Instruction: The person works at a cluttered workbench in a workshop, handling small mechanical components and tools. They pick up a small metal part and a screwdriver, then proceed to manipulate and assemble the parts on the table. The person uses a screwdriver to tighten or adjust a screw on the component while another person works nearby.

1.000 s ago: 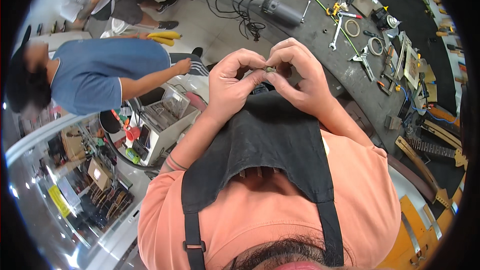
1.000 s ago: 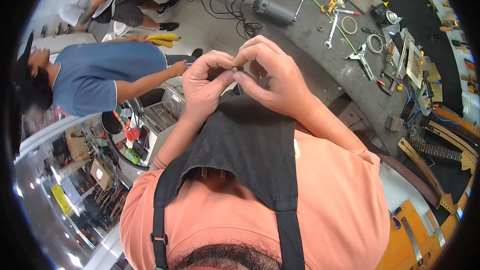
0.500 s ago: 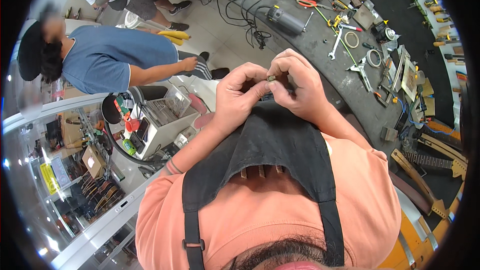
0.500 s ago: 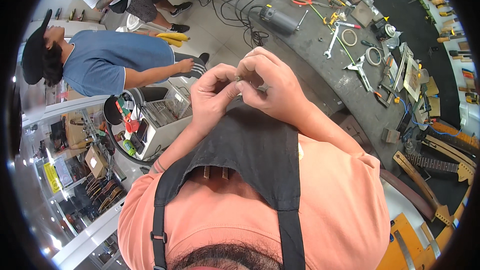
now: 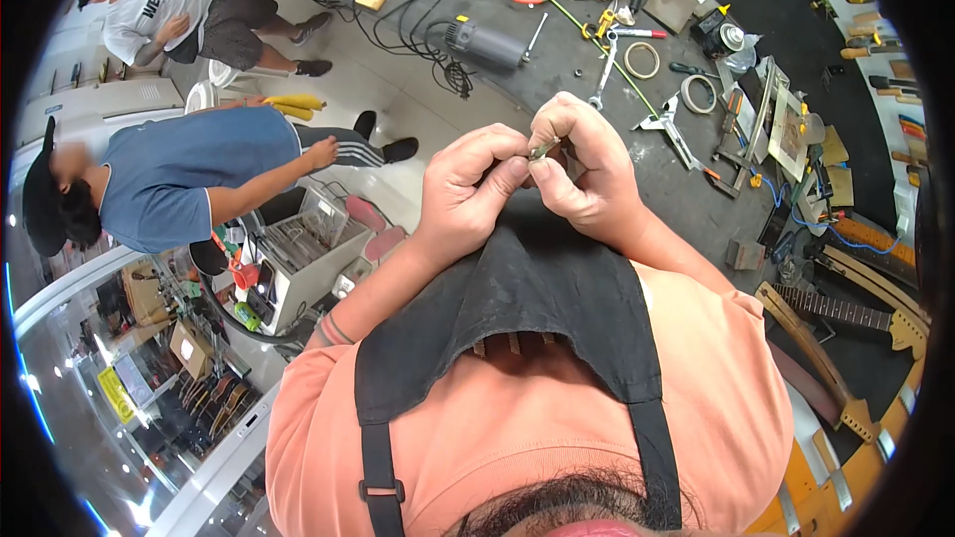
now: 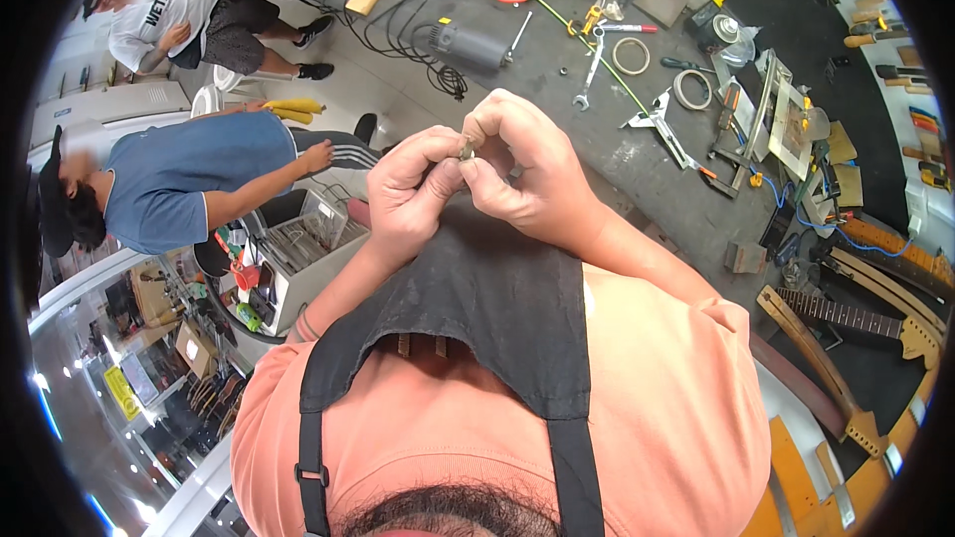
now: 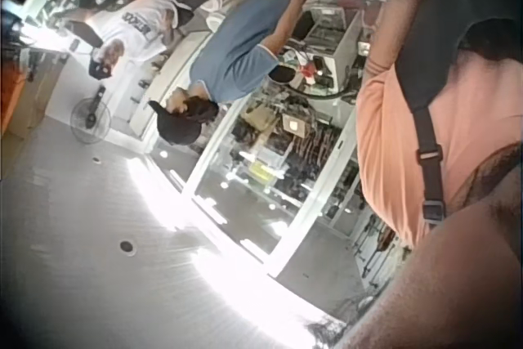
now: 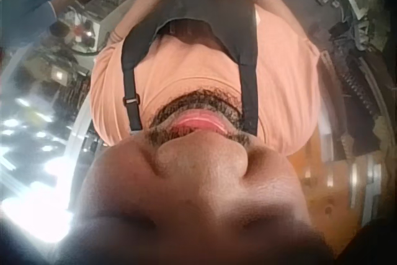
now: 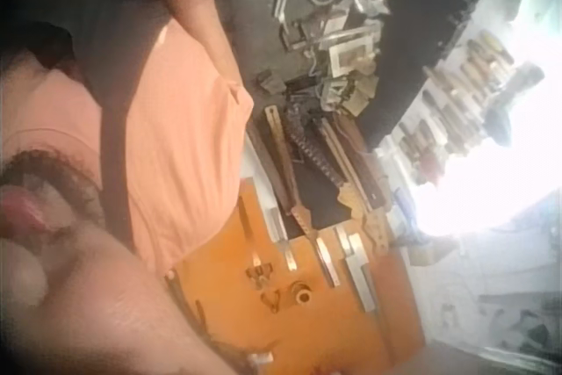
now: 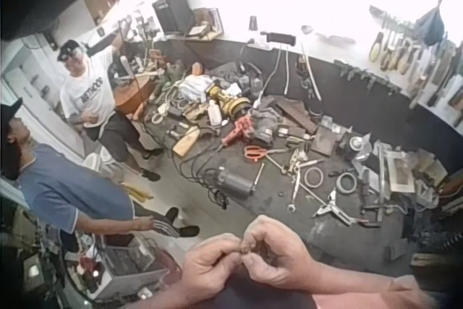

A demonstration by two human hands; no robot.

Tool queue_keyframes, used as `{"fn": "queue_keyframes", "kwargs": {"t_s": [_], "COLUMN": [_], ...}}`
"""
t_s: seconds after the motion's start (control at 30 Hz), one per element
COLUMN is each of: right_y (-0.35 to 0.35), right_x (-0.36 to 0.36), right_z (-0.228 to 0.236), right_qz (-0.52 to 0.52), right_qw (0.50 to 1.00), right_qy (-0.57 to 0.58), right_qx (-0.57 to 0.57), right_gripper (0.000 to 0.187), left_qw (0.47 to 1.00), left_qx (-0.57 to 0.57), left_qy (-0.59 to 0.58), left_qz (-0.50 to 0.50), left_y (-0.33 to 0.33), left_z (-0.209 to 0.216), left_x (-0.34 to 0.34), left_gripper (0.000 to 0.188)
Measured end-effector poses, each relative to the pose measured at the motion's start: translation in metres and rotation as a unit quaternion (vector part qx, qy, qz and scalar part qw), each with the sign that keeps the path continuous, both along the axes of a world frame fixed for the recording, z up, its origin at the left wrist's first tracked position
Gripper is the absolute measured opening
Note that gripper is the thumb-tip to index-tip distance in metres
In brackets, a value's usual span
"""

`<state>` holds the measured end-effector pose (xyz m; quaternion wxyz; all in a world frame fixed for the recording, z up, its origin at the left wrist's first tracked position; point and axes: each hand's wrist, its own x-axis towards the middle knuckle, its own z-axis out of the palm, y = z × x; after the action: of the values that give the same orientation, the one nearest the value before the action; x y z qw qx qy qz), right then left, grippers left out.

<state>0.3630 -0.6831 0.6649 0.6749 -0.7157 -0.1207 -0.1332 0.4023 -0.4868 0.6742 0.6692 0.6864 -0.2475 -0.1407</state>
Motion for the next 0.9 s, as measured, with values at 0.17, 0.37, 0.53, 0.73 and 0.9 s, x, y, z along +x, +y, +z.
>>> {"fn": "queue_keyframes", "kwargs": {"t_s": [0.17, 0.37, 0.53, 0.73, 0.9], "right_y": [-0.023, -0.037, -0.052, -0.051, -0.053], "right_x": [0.008, 0.022, 0.03, 0.031, 0.025], "right_z": [-0.009, -0.011, -0.019, -0.022, -0.029], "right_qz": [0.022, 0.089, 0.128, 0.127, 0.088], "right_qw": [0.999, 0.984, 0.986, 0.978, 0.983], "right_qy": [0.018, 0.081, 0.081, 0.15, 0.146], "right_qx": [0.036, 0.129, 0.072, 0.074, 0.068], "right_gripper": [0.018, 0.014, 0.017, 0.018, 0.019], "left_qw": [0.999, 0.997, 0.995, 0.99, 0.991], "left_qx": [-0.03, 0.0, 0.019, -0.007, 0.013], "left_qy": [0.018, 0.007, 0.016, 0.047, 0.026], "left_qz": [0.036, 0.075, 0.097, 0.132, 0.132], "left_y": [-0.028, -0.035, -0.037, -0.038, -0.047], "left_z": [-0.005, -0.006, -0.01, -0.024, -0.022], "left_x": [0.003, 0.01, 0.008, 0.0, 0.002], "left_gripper": [0.008, 0.009, 0.008, 0.008, 0.008]}}
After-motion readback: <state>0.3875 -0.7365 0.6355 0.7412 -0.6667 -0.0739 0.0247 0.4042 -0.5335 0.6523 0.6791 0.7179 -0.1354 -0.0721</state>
